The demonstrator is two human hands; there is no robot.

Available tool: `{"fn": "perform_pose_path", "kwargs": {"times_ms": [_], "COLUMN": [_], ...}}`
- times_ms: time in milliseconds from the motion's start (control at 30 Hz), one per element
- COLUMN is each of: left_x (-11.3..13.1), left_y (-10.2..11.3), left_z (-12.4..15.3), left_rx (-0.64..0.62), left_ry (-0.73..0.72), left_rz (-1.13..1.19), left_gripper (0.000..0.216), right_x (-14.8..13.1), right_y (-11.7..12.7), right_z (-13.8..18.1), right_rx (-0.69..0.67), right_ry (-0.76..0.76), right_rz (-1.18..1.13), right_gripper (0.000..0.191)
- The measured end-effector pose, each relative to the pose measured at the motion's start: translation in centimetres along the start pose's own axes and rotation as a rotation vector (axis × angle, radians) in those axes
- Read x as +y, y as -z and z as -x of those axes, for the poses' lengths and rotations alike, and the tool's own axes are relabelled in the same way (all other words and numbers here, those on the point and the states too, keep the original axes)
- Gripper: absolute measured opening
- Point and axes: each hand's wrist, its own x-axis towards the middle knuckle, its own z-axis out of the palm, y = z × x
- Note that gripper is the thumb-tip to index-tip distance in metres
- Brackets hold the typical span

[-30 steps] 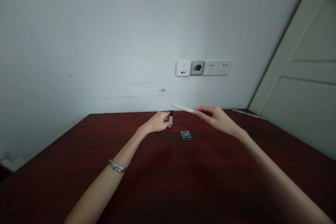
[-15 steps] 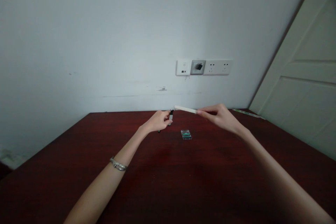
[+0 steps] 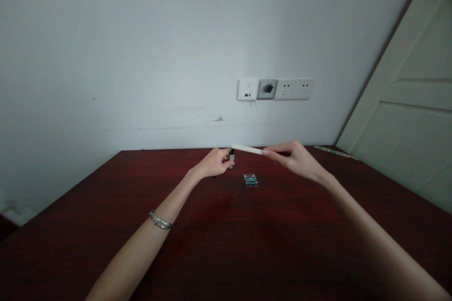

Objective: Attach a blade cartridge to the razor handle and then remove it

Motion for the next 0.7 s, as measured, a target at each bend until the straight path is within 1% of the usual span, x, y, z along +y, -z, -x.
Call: {"fn": "perform_pose_path", "kwargs": {"times_ms": [100,233,300,433,500,567,700], "left_x": [0.4,1.0,1.1,0.9,0.7,0.7,0.7], "left_y": [0.1,0.3,0.2,0.1,0.2,0.3,0.5], "left_z": [0.0,0.1,0.1,0.1,0.0,0.1,0.2], "left_rx": [-0.002,-0.017,-0.018,-0.003,-0.012,-0.040,-0.090], "left_ry": [0.002,0.000,0.006,0.043,0.067,0.087,0.113], "left_rz": [-0.003,0.018,0.038,0.063,0.090,0.135,0.196], "left_gripper": [0.010,0.011,0.010,0.010,0.011,0.011,0.011], "right_x": [0.1,0.9,0.8,-0.4,-0.5,0.1,1.5], "right_y": [-0.3,0.4,0.4,-0.6,-1.1,-1.3,-1.5], "right_z": [-0.2,-0.2,-0.1,0.0,-0.1,-0.3,-0.3], "right_rx": [0.006,0.053,0.055,0.029,0.040,0.059,0.109], "right_ry": [0.016,-0.025,-0.030,0.013,0.034,0.029,-0.042], "right_rz": [-0.007,0.002,-0.002,-0.049,-0.062,-0.068,-0.115], "right_gripper": [0.045,0.045,0.044,0.043,0.042,0.043,0.045]}}
